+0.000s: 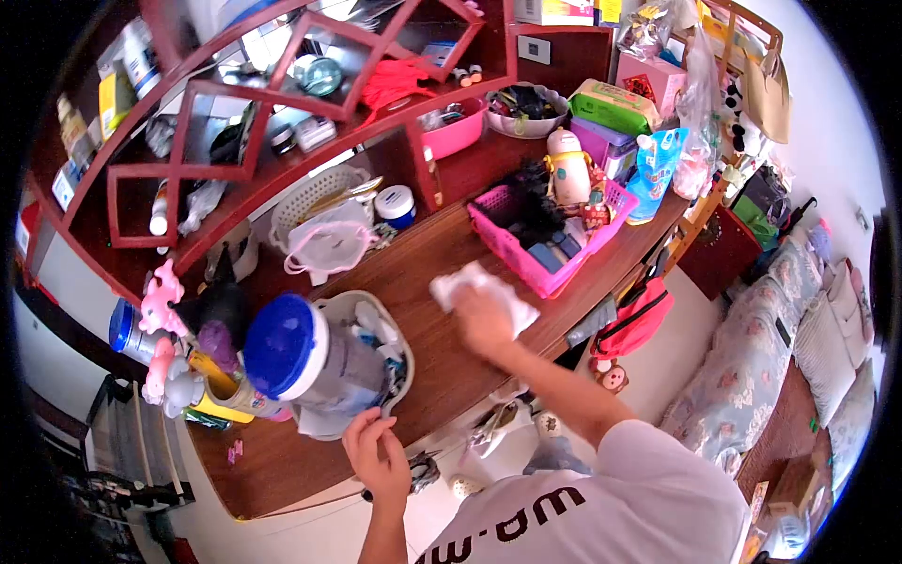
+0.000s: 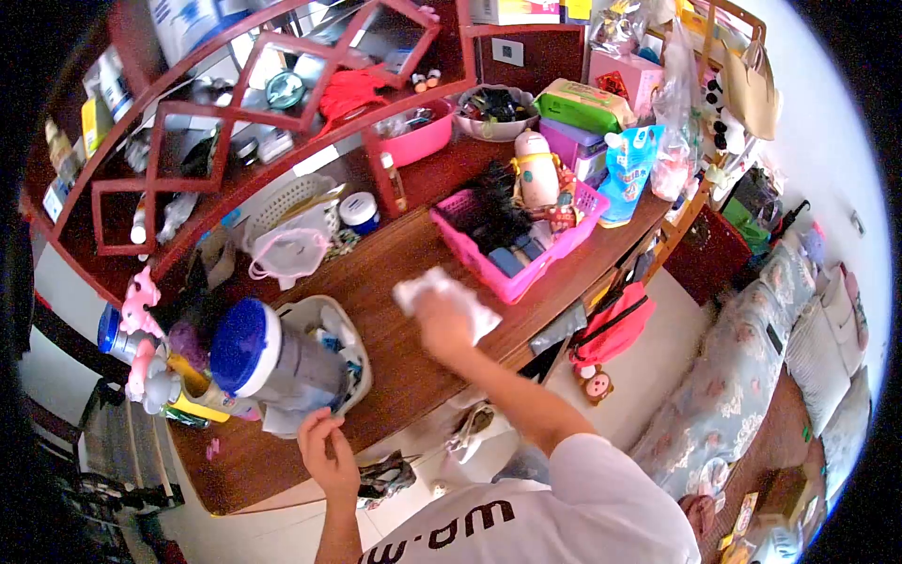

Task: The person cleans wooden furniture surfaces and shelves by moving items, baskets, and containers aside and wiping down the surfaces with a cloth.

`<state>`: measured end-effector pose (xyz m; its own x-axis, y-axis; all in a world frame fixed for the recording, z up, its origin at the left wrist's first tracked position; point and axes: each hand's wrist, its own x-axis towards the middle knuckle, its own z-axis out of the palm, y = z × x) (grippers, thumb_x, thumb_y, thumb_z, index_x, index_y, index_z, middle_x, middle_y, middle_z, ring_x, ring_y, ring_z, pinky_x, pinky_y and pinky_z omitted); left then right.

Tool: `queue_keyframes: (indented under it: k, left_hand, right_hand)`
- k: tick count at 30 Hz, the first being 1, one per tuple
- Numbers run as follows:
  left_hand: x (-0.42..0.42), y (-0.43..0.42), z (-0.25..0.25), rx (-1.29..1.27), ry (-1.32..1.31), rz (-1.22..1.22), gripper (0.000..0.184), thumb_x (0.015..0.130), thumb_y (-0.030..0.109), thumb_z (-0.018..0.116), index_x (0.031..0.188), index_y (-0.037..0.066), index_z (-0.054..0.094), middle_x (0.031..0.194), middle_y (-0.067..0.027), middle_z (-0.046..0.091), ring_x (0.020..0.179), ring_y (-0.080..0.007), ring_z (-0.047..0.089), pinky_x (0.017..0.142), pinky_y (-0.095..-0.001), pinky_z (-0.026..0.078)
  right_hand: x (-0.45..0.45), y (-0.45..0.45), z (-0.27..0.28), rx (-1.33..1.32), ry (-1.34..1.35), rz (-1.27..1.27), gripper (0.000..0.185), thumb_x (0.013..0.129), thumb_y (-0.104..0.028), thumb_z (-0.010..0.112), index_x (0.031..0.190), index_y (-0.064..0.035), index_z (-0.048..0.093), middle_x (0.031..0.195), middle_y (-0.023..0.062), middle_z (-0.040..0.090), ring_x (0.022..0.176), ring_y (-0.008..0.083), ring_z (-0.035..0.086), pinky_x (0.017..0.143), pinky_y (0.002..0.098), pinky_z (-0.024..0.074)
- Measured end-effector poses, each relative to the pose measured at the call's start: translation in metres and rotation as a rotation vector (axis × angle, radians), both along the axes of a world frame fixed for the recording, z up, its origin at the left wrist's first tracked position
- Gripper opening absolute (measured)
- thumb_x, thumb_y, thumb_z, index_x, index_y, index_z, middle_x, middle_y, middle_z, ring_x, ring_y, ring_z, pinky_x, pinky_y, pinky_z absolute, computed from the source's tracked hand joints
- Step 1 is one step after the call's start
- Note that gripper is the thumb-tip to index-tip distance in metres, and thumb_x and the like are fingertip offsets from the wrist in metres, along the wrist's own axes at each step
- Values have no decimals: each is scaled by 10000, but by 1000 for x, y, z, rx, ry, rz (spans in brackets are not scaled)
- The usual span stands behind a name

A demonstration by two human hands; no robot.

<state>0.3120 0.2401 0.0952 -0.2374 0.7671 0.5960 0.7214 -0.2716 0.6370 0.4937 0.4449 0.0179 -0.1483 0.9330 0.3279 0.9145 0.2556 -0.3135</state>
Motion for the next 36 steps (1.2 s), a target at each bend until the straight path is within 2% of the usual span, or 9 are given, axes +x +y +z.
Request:
queue_keyframes:
  k: [1,4,8,12,22,28,30,33,36]
  left_hand:
    - [18,13,10,24,1,-52,157,769,-61,547,883,23,615,1037,-137,578,962,-285,535,863,-366,413]
    - [72,69,25,36,33,-197,155,774,-40,570,908,21,620,1022,-142,578,924,-282,551,822,-354,438]
    - [146,158,25,-212,-387,-437,376,861,73,587,1218,30,474,1206,-136,486,973,-206,553,739,-268,497]
    - [186,226,10,-786,-679,-378,767,851,391,619,1399,62,195,1298,-167,387,936,-252,597,640,-360,562]
    - [207,243,23,-1142,-907,-463,366,698,6,478,1064,-10,500,918,-147,582,818,-308,621,735,-545,553]
    - [175,186,34,-1100,-991,-332,500,697,-9,468,1195,6,439,1001,-129,556,882,-302,602,724,-507,570]
    - [161,158,41,-1043,-980,-247,499,696,-18,469,1194,17,451,982,-110,558,878,-279,603,720,-464,567]
    - [123,112,33,-950,-916,-132,508,691,-57,471,1192,33,474,986,-96,569,884,-242,607,716,-358,544]
    - [111,67,52,-866,-953,-41,510,681,-87,465,1180,20,482,984,-94,576,881,-231,607,727,-338,530]
  right_hand:
    - [-7,-7,-23,237,167,183,134,816,-98,474,860,-64,595,685,161,610,671,333,610,616,454,483]
    - [24,-56,-3,200,188,712,352,786,-132,498,1116,-41,579,1169,117,555,1113,275,513,929,387,414]
    - [119,-52,-2,42,186,886,373,757,-72,524,1124,-31,579,1196,106,561,1155,264,499,1004,392,369]
    - [218,-44,19,-280,233,845,518,645,56,554,1142,-83,593,1264,53,530,1214,235,456,1051,398,330]
    - [389,-44,38,-416,1364,-124,316,933,-95,469,1239,-32,520,1036,18,589,936,100,553,840,238,434]
    - [384,-14,37,-64,846,-246,295,934,-72,467,1210,20,517,1111,107,597,1045,161,542,917,269,398]
    - [373,12,7,89,622,-118,323,901,-36,465,1219,1,505,1211,202,547,1166,348,494,998,355,374]
    - [317,34,-17,63,30,-106,444,862,-172,505,1275,-26,433,1365,192,390,1287,364,332,1069,534,206]
    - [261,28,-17,-50,109,139,496,836,-161,491,1304,-17,412,1387,218,346,1320,374,282,1089,506,195]
